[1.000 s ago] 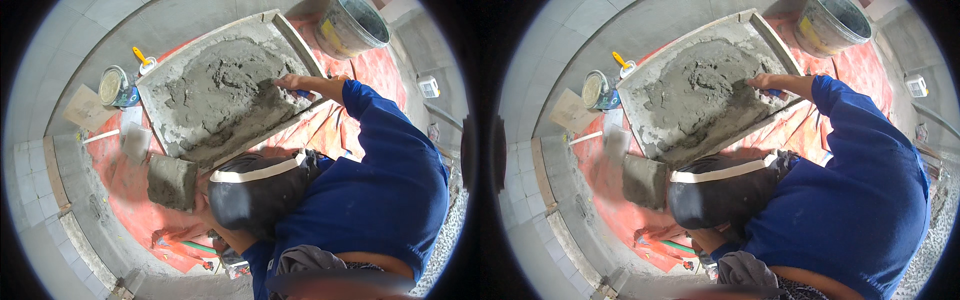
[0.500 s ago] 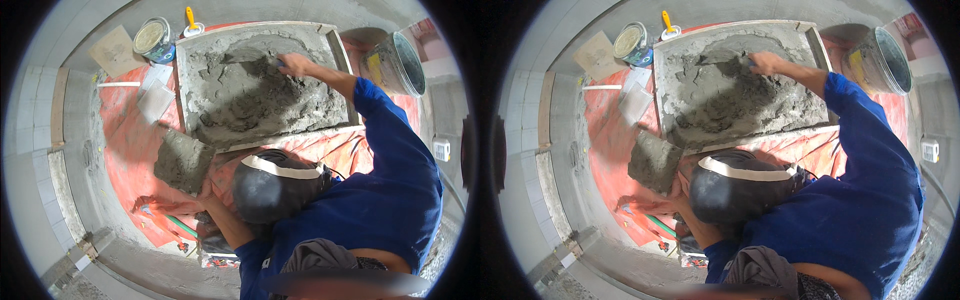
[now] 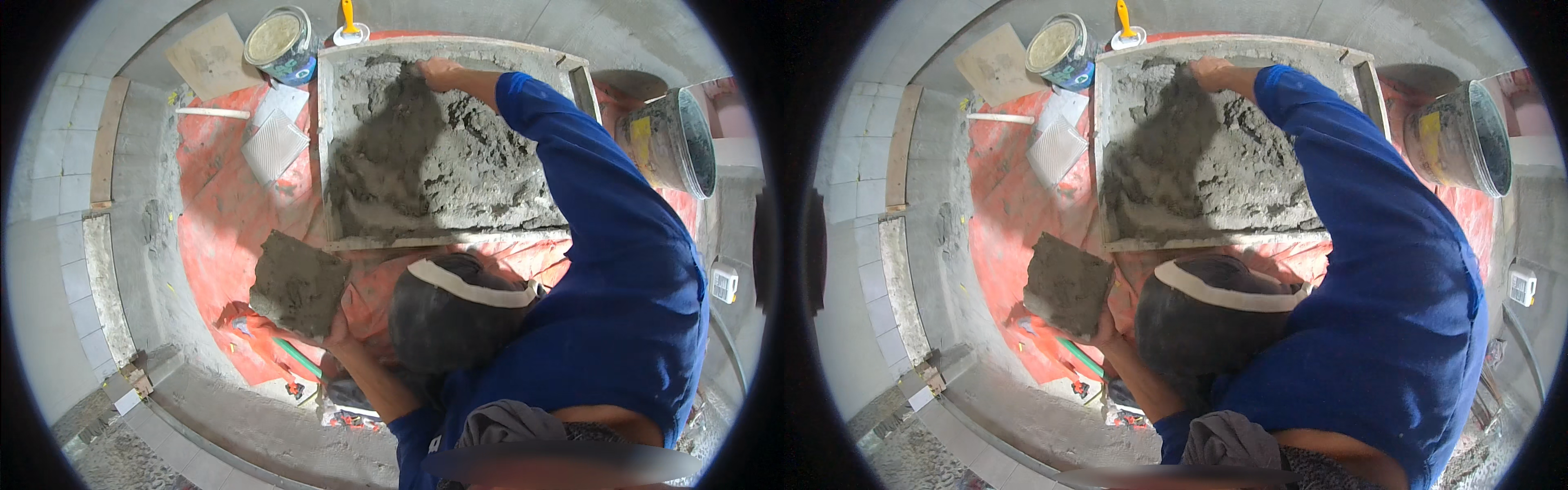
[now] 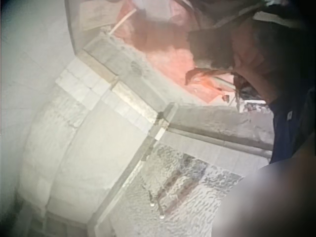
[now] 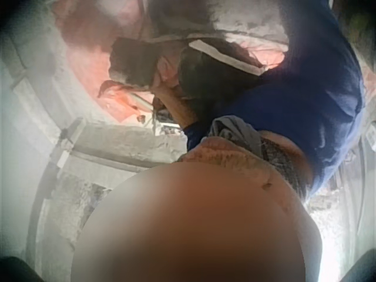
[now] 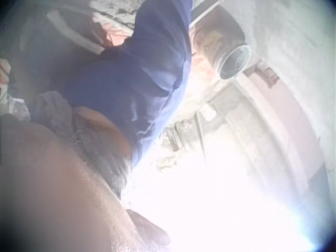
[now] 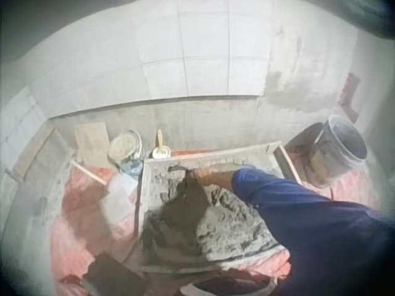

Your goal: The person applies cement to the back of a tile using a trowel, then presses the tile onto a wall. They repeat this process for several tiles, using tile spacers to maintain even gaps between them.

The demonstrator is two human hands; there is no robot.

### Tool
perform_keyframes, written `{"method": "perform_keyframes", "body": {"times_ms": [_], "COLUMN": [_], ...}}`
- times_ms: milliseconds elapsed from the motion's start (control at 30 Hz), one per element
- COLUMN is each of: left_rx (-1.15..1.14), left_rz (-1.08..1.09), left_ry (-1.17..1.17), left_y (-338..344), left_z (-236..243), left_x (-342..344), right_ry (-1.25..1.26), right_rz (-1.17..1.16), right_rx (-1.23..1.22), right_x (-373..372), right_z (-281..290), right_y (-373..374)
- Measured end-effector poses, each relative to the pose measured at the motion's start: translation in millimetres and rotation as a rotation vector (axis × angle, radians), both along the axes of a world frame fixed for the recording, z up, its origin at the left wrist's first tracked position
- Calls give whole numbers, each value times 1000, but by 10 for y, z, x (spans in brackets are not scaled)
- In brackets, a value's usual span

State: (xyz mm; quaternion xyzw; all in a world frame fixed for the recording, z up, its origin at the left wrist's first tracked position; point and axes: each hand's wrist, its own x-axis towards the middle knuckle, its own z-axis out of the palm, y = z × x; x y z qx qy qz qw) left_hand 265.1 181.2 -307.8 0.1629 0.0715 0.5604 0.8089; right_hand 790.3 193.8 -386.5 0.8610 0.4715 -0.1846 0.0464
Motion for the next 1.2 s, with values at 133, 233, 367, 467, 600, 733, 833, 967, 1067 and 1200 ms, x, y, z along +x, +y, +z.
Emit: {"method": "perform_keyframes", "body": {"times_ms": [133,233,367,467,600,733,833,967,1067,1200], "left_rx": [37,265,53,-85,1,604,340,18,-89,-104], "left_rz": [-81,35,243,178,17,329,-47,-147,59,65], "left_ry": [-118,289,577,478,116,951,199,-255,-98,-53], "left_y": [31,49,24,-16,-24,-82,-39,-41,17,7], "left_z": [-51,-91,-82,-73,-182,-242,-115,5,-52,-153], "left_x": [-46,15,207,273,168,42,11,-89,-204,-335], "right_ry": [13,49,274,262,245,187,-15,80,121,104], "right_rz": [-4,-68,-165,-65,-56,76,193,131,206,209], "right_rx": [33,37,-112,-154,-215,-77,-89,-15,25,-143], "right_x": [-68,-319,-791,-1025,-920,-416,-343,-828,-950,-920], "right_z": [-147,-139,62,291,539,555,275,-246,-201,383], "right_y": [-368,-649,-848,-973,-1082,-772,-395,-551,-1000,-1179]}}
